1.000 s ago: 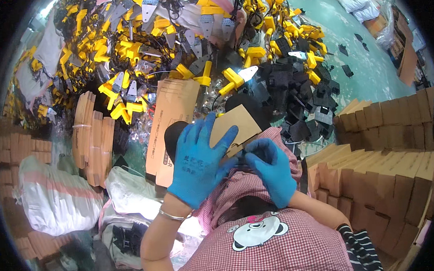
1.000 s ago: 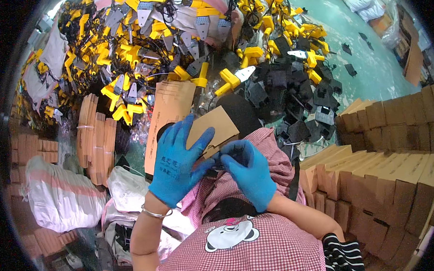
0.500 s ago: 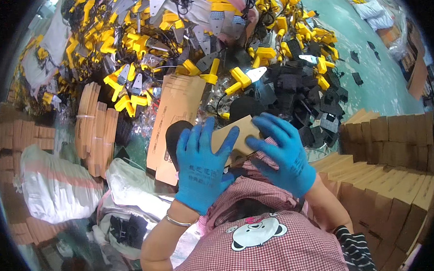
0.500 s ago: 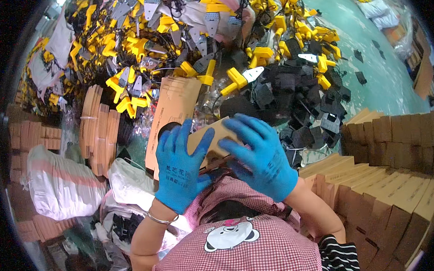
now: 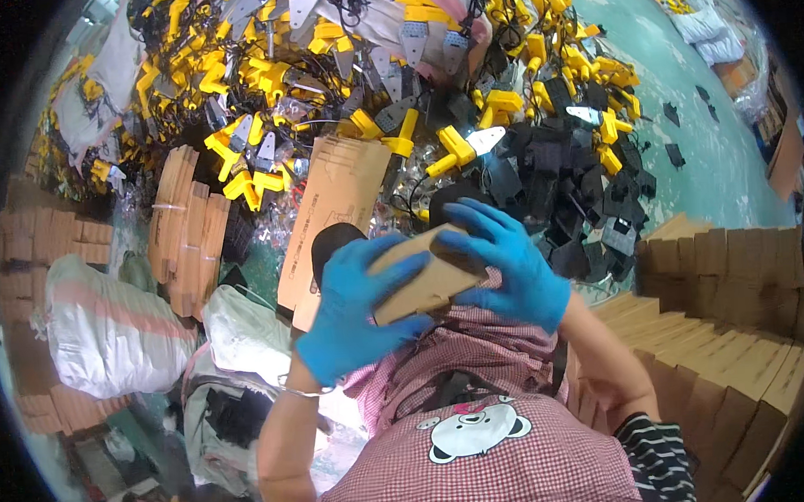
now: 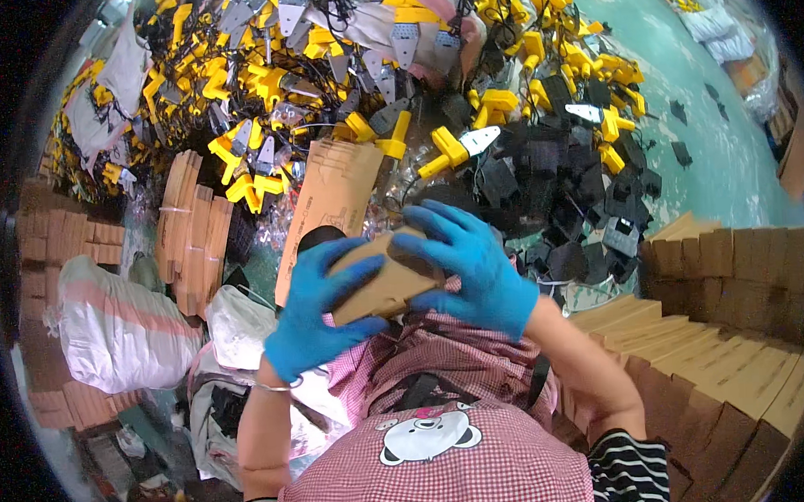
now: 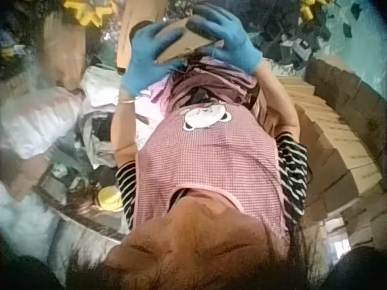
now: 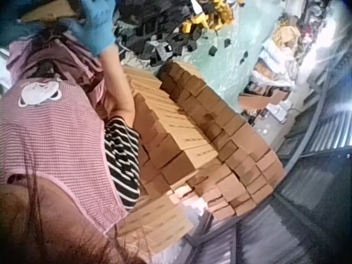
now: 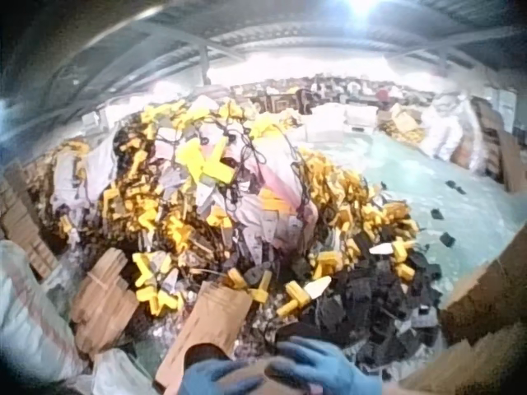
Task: The person packs plastic components into small cardboard boxes by hand.
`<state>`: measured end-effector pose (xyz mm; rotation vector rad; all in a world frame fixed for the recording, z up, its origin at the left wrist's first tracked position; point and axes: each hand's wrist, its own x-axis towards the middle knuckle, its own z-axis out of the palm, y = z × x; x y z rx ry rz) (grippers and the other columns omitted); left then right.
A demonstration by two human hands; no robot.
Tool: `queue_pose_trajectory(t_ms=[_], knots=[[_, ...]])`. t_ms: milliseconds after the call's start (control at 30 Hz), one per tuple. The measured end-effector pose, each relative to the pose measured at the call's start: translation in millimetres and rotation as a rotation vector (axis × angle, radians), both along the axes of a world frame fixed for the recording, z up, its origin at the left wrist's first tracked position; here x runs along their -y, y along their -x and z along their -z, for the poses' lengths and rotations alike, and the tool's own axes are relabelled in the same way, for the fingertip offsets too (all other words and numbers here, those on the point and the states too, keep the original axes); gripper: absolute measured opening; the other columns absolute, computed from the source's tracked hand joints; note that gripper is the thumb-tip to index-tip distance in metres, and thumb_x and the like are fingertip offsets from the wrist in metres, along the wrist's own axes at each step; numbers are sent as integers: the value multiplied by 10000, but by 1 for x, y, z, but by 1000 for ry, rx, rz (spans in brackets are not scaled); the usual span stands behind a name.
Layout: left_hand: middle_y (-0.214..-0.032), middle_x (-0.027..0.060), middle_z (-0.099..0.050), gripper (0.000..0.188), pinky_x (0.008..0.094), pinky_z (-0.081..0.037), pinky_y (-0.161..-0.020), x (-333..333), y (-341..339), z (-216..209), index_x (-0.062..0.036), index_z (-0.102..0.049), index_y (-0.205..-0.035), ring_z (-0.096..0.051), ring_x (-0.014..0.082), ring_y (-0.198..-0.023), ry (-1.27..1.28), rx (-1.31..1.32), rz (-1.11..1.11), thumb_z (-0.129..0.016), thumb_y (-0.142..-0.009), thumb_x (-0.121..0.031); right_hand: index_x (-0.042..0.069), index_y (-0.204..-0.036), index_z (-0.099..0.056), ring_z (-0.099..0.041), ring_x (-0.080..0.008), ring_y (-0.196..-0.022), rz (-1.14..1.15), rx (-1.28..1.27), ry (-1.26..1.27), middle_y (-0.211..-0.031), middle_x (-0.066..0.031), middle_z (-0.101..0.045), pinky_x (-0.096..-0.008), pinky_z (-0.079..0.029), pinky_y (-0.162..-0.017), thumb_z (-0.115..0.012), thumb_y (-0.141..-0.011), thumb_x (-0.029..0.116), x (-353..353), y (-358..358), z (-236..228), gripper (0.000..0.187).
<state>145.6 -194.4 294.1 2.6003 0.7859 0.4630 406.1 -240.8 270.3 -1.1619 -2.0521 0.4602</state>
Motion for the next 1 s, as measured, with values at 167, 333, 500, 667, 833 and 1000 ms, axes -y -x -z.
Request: queue_pose_trajectory(t_ms=[167, 333, 500, 667, 833, 1000], knots=[[-1301, 186, -552, 717, 425, -379, -1125, 0, 20, -2, -69, -548, -1422, -509, 347, -1272, 466, 228, -168, -787, -765, -227, 94, -1404, -582, -537, -359, -1315, -114, -122, 239, -1493, -202, -463, -420, -463, -1061, -788, -852, 202, -12, -7, -16, 599], [-1199, 167, -577, 706, 418, -498, -970, -7, 10, -23, -125, -552, -1407, -602, 348, -1104, 325, 125, -58, -806, -755, -216, 76, -1304, -635, -618, -396, -1136, -46, -52, 138, -1261, -194, -637, -426, -532, -919, -742, -874, 162, -16, -11, -14, 451], [-1183, 160, -621, 374, 388, -479, -974, 0, 17, -11, -43, -619, -1084, -626, 320, -1093, 132, 483, -444, -736, -732, 12, 64, -1331, -619, -599, -352, -1222, 81, -229, 14, -1335, -168, -624, -417, -481, -1032, -722, -869, 79, 2, 1, -34, 473], [-1636, 273, -195, 847, 513, -295, -1182, 45, 14, 16, -95, -607, -1383, -287, 465, -1483, 208, 391, -313, -679, -817, -722, 56, -1381, -586, -509, -353, -1359, 9, -124, 80, -1407, -163, -571, -417, -417, -1110, -716, -854, 50, 26, 10, 1, 543], [-1283, 126, -431, 867, 371, -421, -1064, 23, -28, 48, 43, -567, -1306, -497, 267, -1222, 396, 684, -313, -824, -756, -577, 66, -1588, -282, -510, -212, -1319, 281, -992, 557, -1485, -118, -486, -354, -431, -1084, -728, -851, 90, 15, 25, 34, 861], [-1303, 120, -422, 938, 388, -437, -1032, 50, -53, 15, 37, -578, -1291, -500, 270, -1212, 481, 895, -522, -789, -725, -680, 59, -1573, -314, -531, -144, -1244, 231, -1201, 821, -1413, -84, -517, -302, -466, -1020, -653, -860, 57, 10, 18, -15, 789]])
